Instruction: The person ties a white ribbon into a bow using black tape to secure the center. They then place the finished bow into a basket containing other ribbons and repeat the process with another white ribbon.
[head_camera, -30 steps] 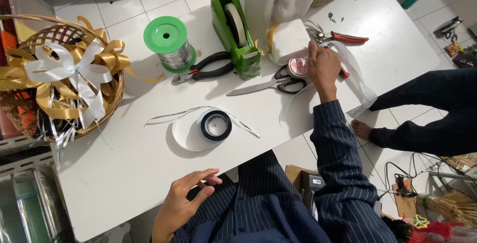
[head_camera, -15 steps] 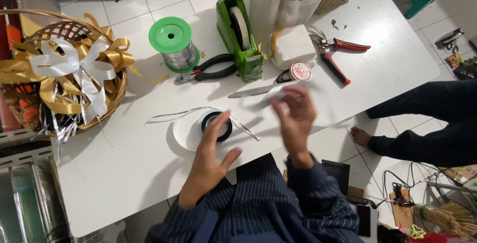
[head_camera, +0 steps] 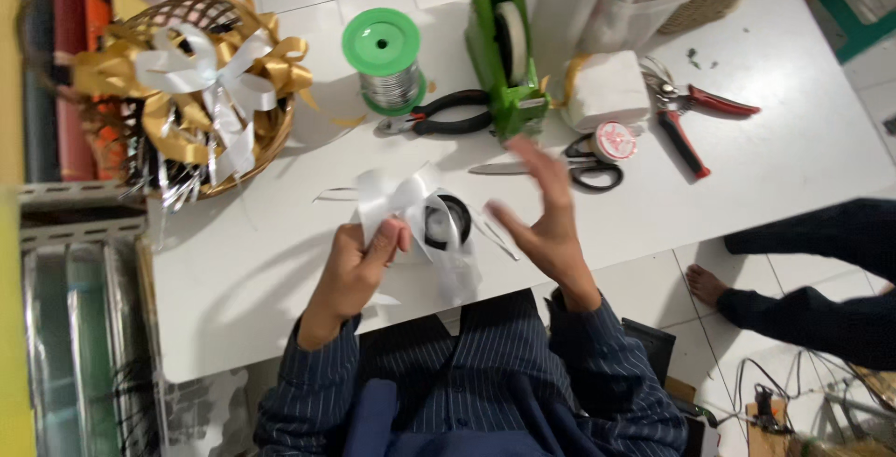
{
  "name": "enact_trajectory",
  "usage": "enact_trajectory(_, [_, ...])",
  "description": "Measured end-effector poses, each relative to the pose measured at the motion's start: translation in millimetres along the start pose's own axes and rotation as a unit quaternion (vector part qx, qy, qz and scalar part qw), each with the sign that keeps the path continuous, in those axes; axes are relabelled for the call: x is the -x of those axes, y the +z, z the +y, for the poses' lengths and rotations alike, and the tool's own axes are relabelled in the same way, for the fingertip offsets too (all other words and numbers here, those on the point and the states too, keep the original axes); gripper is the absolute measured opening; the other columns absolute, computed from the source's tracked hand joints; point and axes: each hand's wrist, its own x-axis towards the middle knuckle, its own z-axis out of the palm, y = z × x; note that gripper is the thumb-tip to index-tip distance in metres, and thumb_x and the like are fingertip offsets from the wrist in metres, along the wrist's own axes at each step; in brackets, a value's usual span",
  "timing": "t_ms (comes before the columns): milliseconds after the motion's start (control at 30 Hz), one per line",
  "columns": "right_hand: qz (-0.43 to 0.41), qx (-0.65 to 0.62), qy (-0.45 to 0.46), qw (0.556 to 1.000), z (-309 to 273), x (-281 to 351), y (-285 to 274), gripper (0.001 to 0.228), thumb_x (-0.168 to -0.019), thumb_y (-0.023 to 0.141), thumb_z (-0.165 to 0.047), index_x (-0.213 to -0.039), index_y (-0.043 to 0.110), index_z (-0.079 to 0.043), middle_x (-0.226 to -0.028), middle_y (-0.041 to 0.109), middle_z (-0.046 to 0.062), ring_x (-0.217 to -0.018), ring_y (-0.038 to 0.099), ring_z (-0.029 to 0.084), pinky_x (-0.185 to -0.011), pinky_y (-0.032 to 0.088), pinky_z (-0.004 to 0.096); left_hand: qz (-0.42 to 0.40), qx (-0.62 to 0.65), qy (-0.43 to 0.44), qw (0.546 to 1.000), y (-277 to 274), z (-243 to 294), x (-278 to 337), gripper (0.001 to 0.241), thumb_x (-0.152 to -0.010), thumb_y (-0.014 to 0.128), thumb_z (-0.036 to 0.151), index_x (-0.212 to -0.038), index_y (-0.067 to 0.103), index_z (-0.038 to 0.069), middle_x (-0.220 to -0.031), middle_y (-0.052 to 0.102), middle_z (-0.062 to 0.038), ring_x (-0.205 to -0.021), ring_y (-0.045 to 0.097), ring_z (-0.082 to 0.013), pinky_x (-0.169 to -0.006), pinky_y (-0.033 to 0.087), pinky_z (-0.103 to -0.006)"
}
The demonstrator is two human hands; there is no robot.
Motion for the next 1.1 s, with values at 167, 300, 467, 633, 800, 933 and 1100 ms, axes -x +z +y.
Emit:
enact_trajectory(167, [-0.142,0.025,0.01,0.99,23,11,52,0.058,-0.074,0.071,-0.021,-0.125,0.048,-0.008,-0.115,0.054,0.012,-0.099,0.052,0.029,-0.083,0.045,0.039,-0.051,0.06,0.022,0.997,-27,-20,4,0.047,-0.095,0.034,0.028,-0.065,0.059,0.003,-0.043,0.036,-0.001,-0.042,0.036,-0.0104,-0.051,0.042,-0.0218])
enact_trajectory(300, [-0.198,0.004,-0.056,0.979,15,-8,75,0.061,-0.072,0.067,-0.014,-0.129,0.044,-0.008,-0.123,0.049,0.011,-0.109,0.046,0.03,-0.093,0.038,0.041,-0.094,0.112,0.048,0.988,-35,-3,7,0.052,-0.097,0.029,0.028,-0.064,0.06,0.002,-0.045,0.035,0.001,-0.044,0.032,-0.0066,-0.053,0.042,-0.0223])
enact_trajectory(467, [-0.293,-0.116,-0.049,0.948,-6,-22,101,0.051,-0.07,0.072,-0.016,-0.116,0.052,-0.006,-0.11,0.058,0.013,-0.105,0.052,0.032,-0.093,0.04,0.045,-0.133,0.162,0.089,0.974,-48,24,9,0.057,-0.097,0.023,0.029,-0.065,0.062,0.002,-0.045,0.031,0.002,-0.044,0.028,-0.0061,-0.051,0.039,-0.0192])
enact_trajectory(633, [-0.258,-0.103,-0.038,0.96,-5,-26,130,0.071,-0.069,0.074,-0.012,-0.127,0.035,0.0,-0.124,0.045,0.021,-0.113,0.045,0.037,-0.093,0.041,0.044,-0.189,0.249,0.084,0.946,-59,14,20,0.064,-0.097,0.021,0.031,-0.056,0.061,0.001,-0.042,0.029,0.004,-0.042,0.024,-0.0017,-0.047,0.032,-0.0135])
enact_trajectory(800, [-0.001,0.03,-0.084,0.996,-11,-49,137,0.093,-0.065,0.084,-0.012,-0.135,0.023,-0.004,-0.123,0.032,0.02,-0.108,0.042,0.035,-0.098,0.034,0.047,-0.257,0.311,0.053,0.914,-71,17,37,0.032,-0.089,0.045,0.009,-0.065,0.062,-0.005,-0.043,0.055,-0.01,-0.037,0.049,-0.0088,-0.043,0.04,-0.0172])
enact_trajectory(933, [-0.082,0.097,-0.147,0.981,-15,-54,154,0.1,-0.051,0.09,-0.021,-0.129,0.034,0.005,-0.122,0.036,0.034,-0.118,0.032,0.051,-0.104,0.016,0.052,-0.307,0.289,0.054,0.905,-77,14,37,0.033,-0.088,0.047,0.009,-0.061,0.063,-0.002,-0.047,0.057,-0.01,-0.043,0.041,-0.0055,-0.044,0.036,-0.0152])
enact_trajectory(1100, [-0.366,0.044,-0.204,0.907,-25,-38,187,0.063,-0.07,0.064,-0.051,-0.122,0.047,-0.02,-0.12,0.049,0.006,-0.109,0.048,0.03,-0.09,0.039,0.047,-0.357,0.249,0.051,0.899,-77,7,36,0.026,-0.089,0.049,0.011,-0.066,0.057,0.003,-0.053,0.061,-0.009,-0.054,0.05,-0.0065,-0.053,0.039,-0.0157])
